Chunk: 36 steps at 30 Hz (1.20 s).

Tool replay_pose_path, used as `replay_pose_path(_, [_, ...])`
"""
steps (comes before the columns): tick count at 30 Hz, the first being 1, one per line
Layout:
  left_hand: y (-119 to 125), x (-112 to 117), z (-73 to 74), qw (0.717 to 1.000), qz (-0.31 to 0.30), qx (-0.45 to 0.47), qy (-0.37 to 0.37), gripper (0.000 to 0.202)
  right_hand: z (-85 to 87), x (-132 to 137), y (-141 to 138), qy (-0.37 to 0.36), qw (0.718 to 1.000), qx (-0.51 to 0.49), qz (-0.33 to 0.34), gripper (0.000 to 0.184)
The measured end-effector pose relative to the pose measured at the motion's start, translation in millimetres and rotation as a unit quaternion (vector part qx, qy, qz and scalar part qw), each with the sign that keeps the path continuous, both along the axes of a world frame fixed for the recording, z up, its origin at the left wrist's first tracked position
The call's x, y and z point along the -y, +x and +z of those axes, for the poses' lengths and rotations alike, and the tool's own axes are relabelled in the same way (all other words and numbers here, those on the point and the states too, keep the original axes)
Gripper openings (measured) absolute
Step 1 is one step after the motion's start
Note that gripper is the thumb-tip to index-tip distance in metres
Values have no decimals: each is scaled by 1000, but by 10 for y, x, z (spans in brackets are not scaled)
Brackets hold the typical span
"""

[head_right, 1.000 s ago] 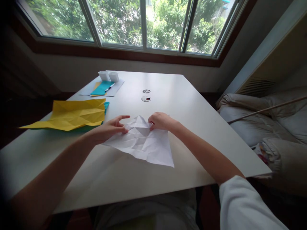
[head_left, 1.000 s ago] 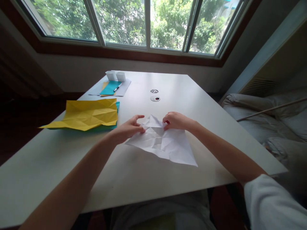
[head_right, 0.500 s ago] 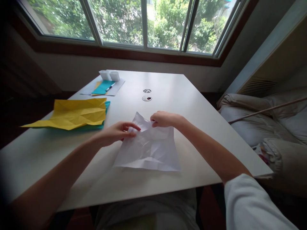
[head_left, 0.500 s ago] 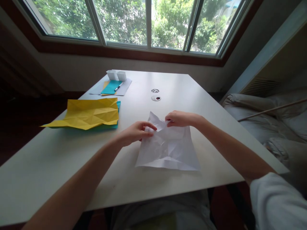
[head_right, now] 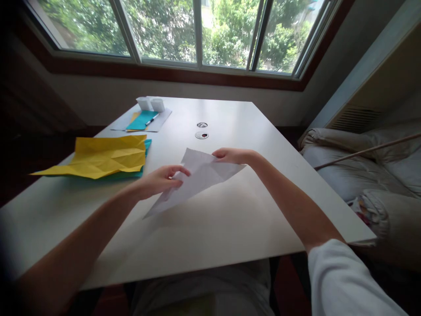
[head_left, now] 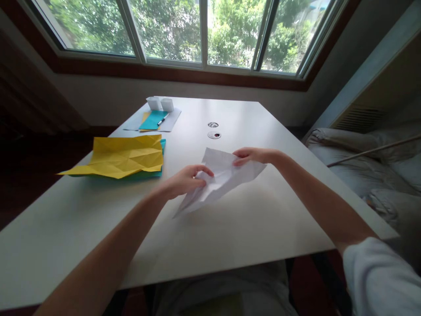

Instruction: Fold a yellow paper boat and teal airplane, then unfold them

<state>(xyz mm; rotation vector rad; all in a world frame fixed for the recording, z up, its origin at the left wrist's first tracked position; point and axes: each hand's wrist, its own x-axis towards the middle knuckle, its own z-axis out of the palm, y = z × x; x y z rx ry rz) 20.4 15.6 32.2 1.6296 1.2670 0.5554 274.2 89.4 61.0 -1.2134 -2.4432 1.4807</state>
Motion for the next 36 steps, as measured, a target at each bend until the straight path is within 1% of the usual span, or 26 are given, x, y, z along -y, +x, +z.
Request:
replay_pose_path(2, [-8, -23, -21, 1000, 8, 11, 8, 36, -8, 18, -25, 94, 995, 30, -11, 27])
replay_pose_path(4, [-9, -32, -31, 999, 20, 44, -16, 39, -23, 45, -48, 205, 976, 67, -24, 27])
replay_pose_path(5, [-6, -29, -32, 997, 19, 60, -34, 41, -35, 57, -57, 247, 965, 80, -29, 26])
replay_pose_path(6, [-2, -23, -30, 996, 15, 73, -50, 44, -50, 67, -61, 272, 958, 87, -32, 25])
replay_pose_path(7, [3, -13, -27, 995, 8, 80, -59, 47, -65, 73, -61, 280, 955, 88, -31, 25])
replay_pose_path(8, [6, -3, -22, 995, 0, 80, -60, 49, -82, 75, -56, 272, 958, 85, -29, 26])
replay_pose_path(10, [6, 12, -11, 997, -22, 59, -43, 51, -111, 65, -28, 220, 972, 77, -33, 30])
replay_pose_path(13, [-12, 5, 1, 997, -76, -7, 15, 46, -149, 26, 41, 90, 992, 49, -78, 36])
replay_pose_path(16, [-43, -30, -10, 987, -126, -67, 71, 45, -200, -20, 81, -43, 991, 13, -125, 38])
replay_pose_path(18, [-60, -51, -30, 980, -138, -106, 92, 46, -243, -43, 69, -81, 987, 1, -141, 37])
replay_pose_path(21, [-73, -63, -56, 973, -133, -146, 116, 48, -288, -57, 14, -108, 979, -37, -167, 35])
replay_pose_path(23, [-78, -65, -47, 974, -119, -153, 120, 49, -288, -54, -16, -141, 971, -73, -177, 35])
replay_pose_path(27, [-131, -85, 46, 981, -110, -129, 97, 47, -247, -40, -8, -180, 958, -122, -188, 37])
replay_pose_path(29, [-201, -101, 108, 986, -111, -103, 72, 46, -244, -44, 33, -173, 952, -131, -215, 39])
replay_pose_path(33, [-402, -132, 201, 991, -116, -70, -11, 45, -307, -96, 159, -123, 937, -156, -287, 38])
replay_pose_path(34, [-449, -138, 223, 991, -114, -69, -21, 44, -328, -112, 188, -115, 935, -165, -292, 37])
replay_pose_path(36, [-527, -146, 279, 991, -108, -81, -16, 43, -360, -137, 224, -105, 938, -176, -282, 36])
